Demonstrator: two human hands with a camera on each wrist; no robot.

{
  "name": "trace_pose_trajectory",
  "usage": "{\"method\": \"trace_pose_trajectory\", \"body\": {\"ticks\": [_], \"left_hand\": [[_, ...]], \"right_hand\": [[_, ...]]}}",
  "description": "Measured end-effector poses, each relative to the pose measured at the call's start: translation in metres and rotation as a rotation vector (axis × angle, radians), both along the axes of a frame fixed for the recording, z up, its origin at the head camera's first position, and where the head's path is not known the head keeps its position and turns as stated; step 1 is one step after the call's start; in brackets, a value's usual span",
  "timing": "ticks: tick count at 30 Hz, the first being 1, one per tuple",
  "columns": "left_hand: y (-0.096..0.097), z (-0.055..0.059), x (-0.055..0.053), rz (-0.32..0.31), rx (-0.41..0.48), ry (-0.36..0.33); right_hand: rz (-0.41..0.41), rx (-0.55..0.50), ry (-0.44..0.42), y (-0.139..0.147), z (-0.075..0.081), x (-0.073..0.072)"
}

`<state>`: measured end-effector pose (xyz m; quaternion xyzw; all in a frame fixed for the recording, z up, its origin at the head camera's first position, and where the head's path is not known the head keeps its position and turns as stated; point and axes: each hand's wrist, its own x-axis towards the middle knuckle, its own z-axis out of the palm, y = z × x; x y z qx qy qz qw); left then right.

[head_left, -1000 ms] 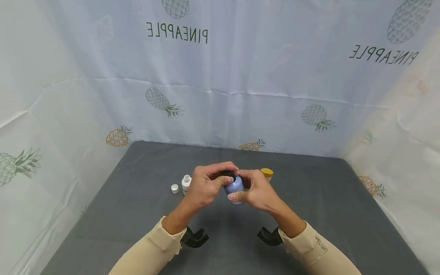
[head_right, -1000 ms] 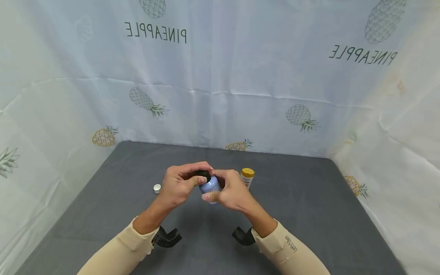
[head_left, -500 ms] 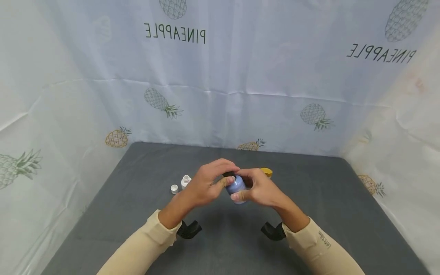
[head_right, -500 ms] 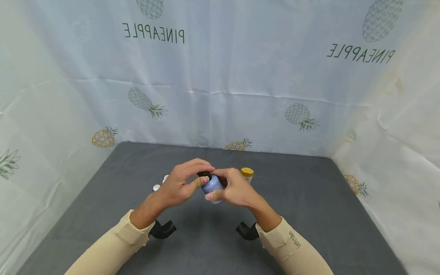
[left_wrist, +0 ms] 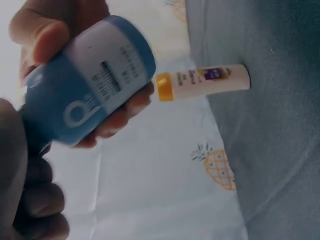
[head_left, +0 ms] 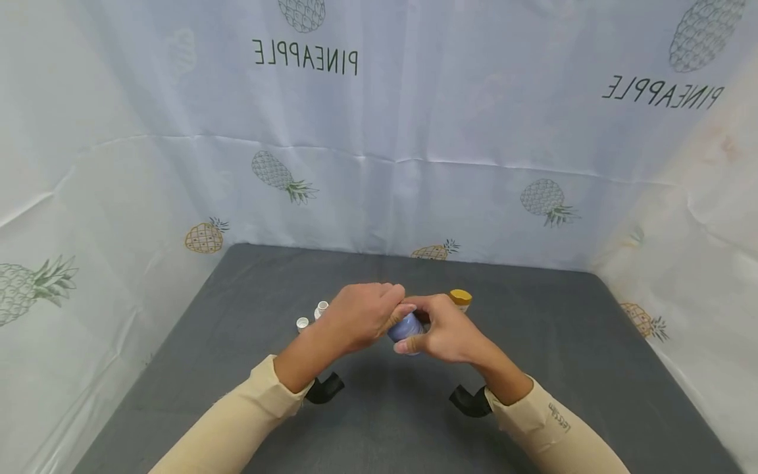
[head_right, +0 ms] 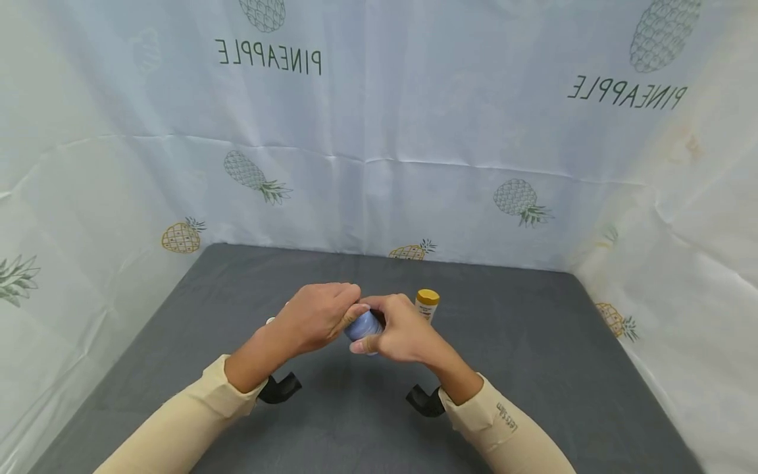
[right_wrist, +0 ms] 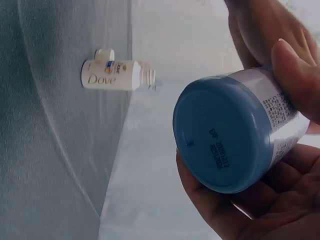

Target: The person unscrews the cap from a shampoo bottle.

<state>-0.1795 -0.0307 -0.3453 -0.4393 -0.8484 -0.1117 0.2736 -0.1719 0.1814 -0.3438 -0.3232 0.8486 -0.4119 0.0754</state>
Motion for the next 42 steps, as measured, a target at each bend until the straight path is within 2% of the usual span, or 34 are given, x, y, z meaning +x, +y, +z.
{"method": "trace_pose_trajectory", "body": {"ticks": [2,5,10,13,15,17,18,21,23,25,27,29,31,32,35,39,41,42], "left_hand": [[0.004,-0.003,0.000,0.039,0.021,0.084],[0.010,-0.006,-0.001,0.053,0.085,0.168],[0.017,-0.009,-0.002,0.062,0.173,0.190],[0.020,-0.009,-0.002,0.118,0.205,0.196],[0.021,-0.007,-0.002,0.162,0.218,0.174],[0.022,-0.005,0.000,0.190,0.226,0.114],[0.022,-0.004,0.001,0.192,0.233,0.059],[0.019,-0.002,0.004,0.152,0.288,-0.174],[0.015,-0.002,0.005,0.061,0.374,-0.350],[0.008,-0.002,0.006,-0.062,0.486,-0.504],[0.002,-0.001,0.006,-0.206,0.565,-0.623],[-0.004,-0.001,0.005,-0.317,0.615,-0.718],[-0.008,-0.002,0.004,-0.367,0.630,-0.781],[-0.009,-0.003,0.004,-0.372,0.638,-0.803],[-0.008,-0.005,0.003,-0.320,0.682,-0.833],[-0.005,-0.008,0.003,-0.226,0.754,-0.829],[-0.004,-0.010,0.003,-0.220,0.773,-0.839],[-0.003,-0.010,0.002,-0.235,0.775,-0.850]], "right_hand": [[-0.010,0.006,0.012,-0.002,0.000,0.003],[-0.026,0.004,0.027,-0.003,-0.001,0.006],[-0.077,0.008,0.096,-0.006,-0.003,0.014],[-0.110,0.023,0.157,-0.009,-0.003,0.017],[-0.132,0.038,0.194,-0.010,-0.003,0.018],[-0.146,0.042,0.206,-0.011,-0.001,0.018],[-0.149,0.044,0.203,-0.010,-0.001,0.018],[-0.148,0.037,0.161,-0.008,-0.002,0.017],[-0.139,0.019,0.119,-0.007,-0.002,0.016],[-0.127,0.003,0.078,-0.005,-0.003,0.014],[-0.113,-0.020,0.030,-0.003,-0.003,0.013],[-0.102,-0.041,-0.011,-0.001,-0.003,0.012],[-0.097,-0.050,-0.047,0.002,-0.003,0.012],[-0.101,-0.052,-0.061,0.002,-0.003,0.012],[-0.105,-0.048,-0.060,0.004,-0.003,0.012],[-0.108,-0.044,-0.053,0.005,-0.004,0.011],[-0.114,-0.048,-0.057,0.005,-0.004,0.012],[-0.113,-0.051,-0.061,0.005,-0.004,0.012]]}}
